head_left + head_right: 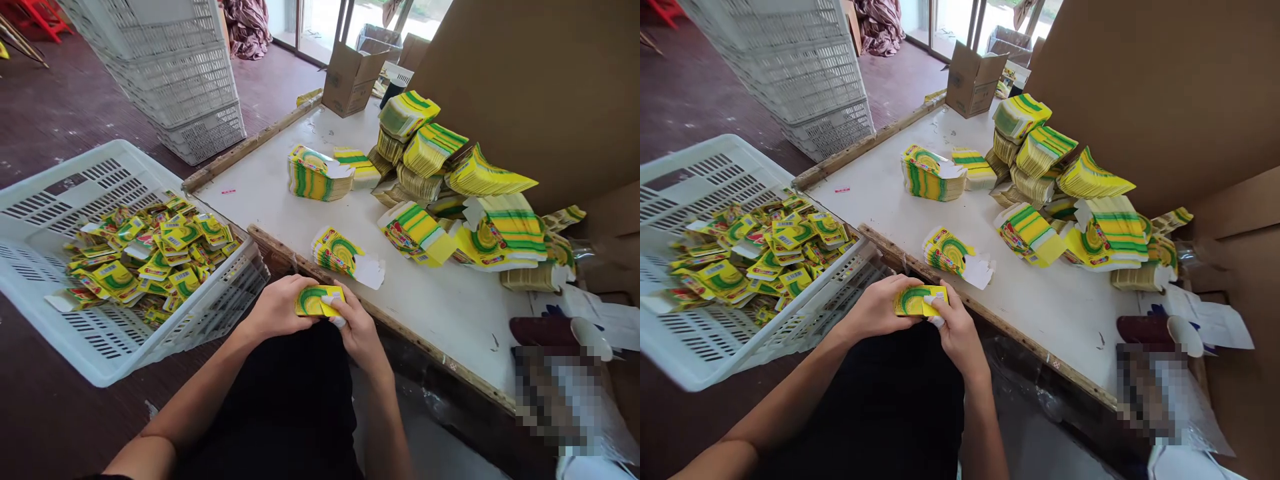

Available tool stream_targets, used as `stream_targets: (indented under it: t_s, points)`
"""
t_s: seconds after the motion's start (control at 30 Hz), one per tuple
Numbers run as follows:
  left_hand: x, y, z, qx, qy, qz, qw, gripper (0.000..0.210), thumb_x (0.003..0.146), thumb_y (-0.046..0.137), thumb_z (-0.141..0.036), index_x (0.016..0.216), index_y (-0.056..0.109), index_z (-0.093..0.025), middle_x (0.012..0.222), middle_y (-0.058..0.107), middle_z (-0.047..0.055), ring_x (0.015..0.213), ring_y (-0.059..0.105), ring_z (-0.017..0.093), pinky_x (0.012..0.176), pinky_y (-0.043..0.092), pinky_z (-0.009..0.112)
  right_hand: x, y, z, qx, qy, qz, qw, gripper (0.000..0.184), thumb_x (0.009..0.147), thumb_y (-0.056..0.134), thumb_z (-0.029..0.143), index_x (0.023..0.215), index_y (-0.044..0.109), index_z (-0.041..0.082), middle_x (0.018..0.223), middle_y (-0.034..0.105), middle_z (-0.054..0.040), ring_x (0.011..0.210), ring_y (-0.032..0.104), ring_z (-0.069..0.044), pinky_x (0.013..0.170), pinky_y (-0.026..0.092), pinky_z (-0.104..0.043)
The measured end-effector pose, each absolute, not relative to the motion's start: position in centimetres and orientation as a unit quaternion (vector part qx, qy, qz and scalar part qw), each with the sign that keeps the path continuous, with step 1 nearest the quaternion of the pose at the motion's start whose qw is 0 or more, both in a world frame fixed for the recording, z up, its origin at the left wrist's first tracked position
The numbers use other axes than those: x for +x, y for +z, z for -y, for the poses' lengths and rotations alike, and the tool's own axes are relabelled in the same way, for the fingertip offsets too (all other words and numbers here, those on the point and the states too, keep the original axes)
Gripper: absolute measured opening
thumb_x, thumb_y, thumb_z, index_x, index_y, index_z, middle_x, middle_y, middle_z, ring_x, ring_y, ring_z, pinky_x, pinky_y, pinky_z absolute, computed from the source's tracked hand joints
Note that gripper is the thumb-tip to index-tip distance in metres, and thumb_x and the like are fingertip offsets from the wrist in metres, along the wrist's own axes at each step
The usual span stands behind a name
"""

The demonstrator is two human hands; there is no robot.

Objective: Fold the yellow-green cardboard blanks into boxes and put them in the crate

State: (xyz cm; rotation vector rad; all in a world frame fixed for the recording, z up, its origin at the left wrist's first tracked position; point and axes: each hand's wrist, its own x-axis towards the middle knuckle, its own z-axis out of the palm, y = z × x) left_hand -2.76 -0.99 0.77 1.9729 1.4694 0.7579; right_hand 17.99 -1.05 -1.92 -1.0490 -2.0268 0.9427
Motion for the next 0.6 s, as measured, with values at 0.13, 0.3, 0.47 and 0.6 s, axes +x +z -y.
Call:
stream_targets:
  t_s: [0.13,0.3,0.47,0.6]
  points:
    - [-2.6,1.2,0.8,0.742,0.272,-0.532,0.305,0.042,0.065,0.076,-0.030,0.104,0.064,-0.022,0.094,0.072,0.004,0.085,0.068,0.022,0.076,0.054,0.032,19.1,-0.4,0.3,-0.379,0.429,0.760,0.306,0.026,0.090,0.062,0.027,0.114,0.073,0.027,0.139,0.059,-0.0104,0.127,0.058,-0.027,0.103,0.050,-0.042]
    - [-2.2,1.5,0.8,0.729,0.279,-0.555,0.287,0.040,0.067,0.073,-0.025,0.105,0.064,-0.019,0.096,0.071,0.007,0.088,0.068,0.025,0.078,0.054,0.036,16.3,-1.0,1.1,-0.456,0.436,0.667,0.397,0.038,0.083,0.068,0.026,0.121,0.066,0.026,0.141,0.058,-0.0108,0.131,0.055,-0.028,0.108,0.045,-0.047]
    - [-7.9,1.8,0.6,0.603,0.373,-0.670,0.221,0.050,0.071,0.076,-0.041,0.114,0.060,-0.021,0.109,0.067,0.007,0.101,0.065,0.030,0.092,0.051,0.046,15.1,-1.9,0.1,-0.525,0.387,0.597,0.467,0.057,0.084,0.067,0.033,0.137,0.049,0.022,0.132,0.063,-0.0141,0.116,0.064,-0.028,0.101,0.050,-0.047]
    - [-12.5,2.0,0.3,0.450,0.454,-0.769,0.006,0.083,0.064,0.084,-0.047,0.132,0.046,-0.019,0.138,0.051,0.012,0.134,0.040,0.043,0.114,0.026,0.062,16.6,-2.4,-3.4,-0.593,0.217,0.642,0.435,0.037,0.082,0.062,0.026,0.118,0.060,0.019,0.111,0.069,-0.0130,0.107,0.062,-0.030,0.099,0.047,-0.053]
